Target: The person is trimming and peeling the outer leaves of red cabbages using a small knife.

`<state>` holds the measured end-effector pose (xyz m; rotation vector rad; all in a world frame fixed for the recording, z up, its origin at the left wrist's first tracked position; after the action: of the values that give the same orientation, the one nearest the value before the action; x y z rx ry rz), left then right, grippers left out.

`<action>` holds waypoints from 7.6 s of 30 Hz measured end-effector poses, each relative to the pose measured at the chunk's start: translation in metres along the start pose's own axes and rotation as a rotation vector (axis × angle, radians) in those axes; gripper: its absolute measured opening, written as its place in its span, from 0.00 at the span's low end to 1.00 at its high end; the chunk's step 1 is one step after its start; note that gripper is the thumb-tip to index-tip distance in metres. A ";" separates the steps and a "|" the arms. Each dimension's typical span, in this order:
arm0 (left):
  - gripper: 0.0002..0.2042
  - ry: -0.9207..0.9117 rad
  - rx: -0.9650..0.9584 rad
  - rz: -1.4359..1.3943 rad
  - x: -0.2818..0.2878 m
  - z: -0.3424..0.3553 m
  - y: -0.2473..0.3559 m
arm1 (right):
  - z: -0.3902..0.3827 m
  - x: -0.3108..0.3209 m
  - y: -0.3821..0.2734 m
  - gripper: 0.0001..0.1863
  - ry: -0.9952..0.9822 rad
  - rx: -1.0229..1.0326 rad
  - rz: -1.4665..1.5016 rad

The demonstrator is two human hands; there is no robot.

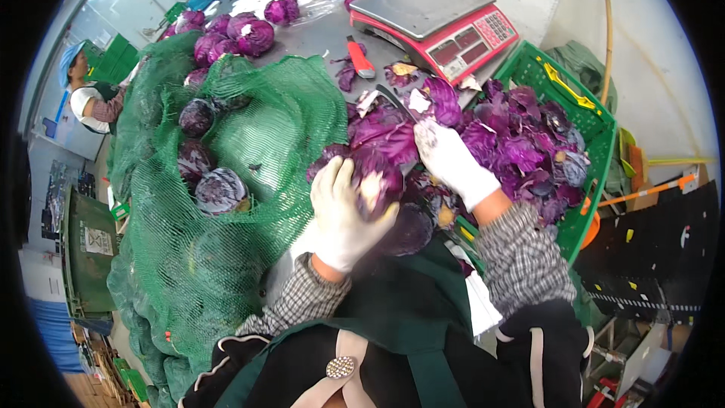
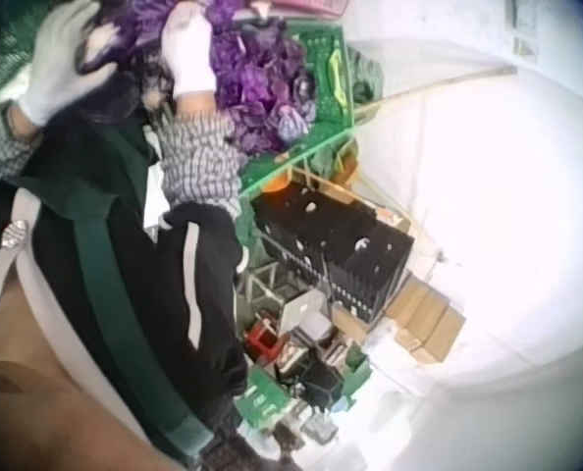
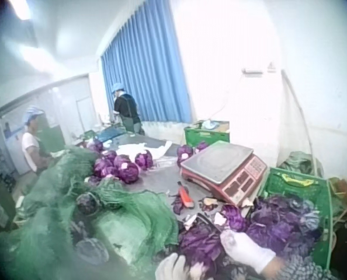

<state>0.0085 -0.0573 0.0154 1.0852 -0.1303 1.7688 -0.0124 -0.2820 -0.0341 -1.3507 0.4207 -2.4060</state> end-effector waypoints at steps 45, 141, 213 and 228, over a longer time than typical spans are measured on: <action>0.40 -0.108 0.548 -1.194 0.027 -0.031 -0.102 | -0.052 0.084 0.000 0.08 0.327 -0.565 0.013; 0.48 -0.247 0.074 0.024 0.010 0.021 0.014 | -0.024 0.041 -0.097 0.14 -0.014 -0.325 0.540; 0.46 -0.199 0.053 0.118 0.015 0.027 0.002 | -0.022 0.011 -0.122 0.24 0.062 -0.187 0.409; 0.48 -0.240 0.682 -0.965 0.038 -0.005 -0.085 | -0.029 0.024 -0.037 0.11 0.212 -0.528 0.355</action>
<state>0.0696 0.0129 0.0075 1.4852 0.7826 0.7904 -0.0544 -0.2571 -0.0148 -1.0799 1.3080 -2.2188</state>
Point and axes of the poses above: each hand's wrist, its own z-axis towards the middle knuckle, its own x-axis out of the back of the hand, y = z × x, the point moved 2 cm from there along z, towards the middle knuckle, and after that the axes turned 1 degree about -y, right-handed, at the moved point
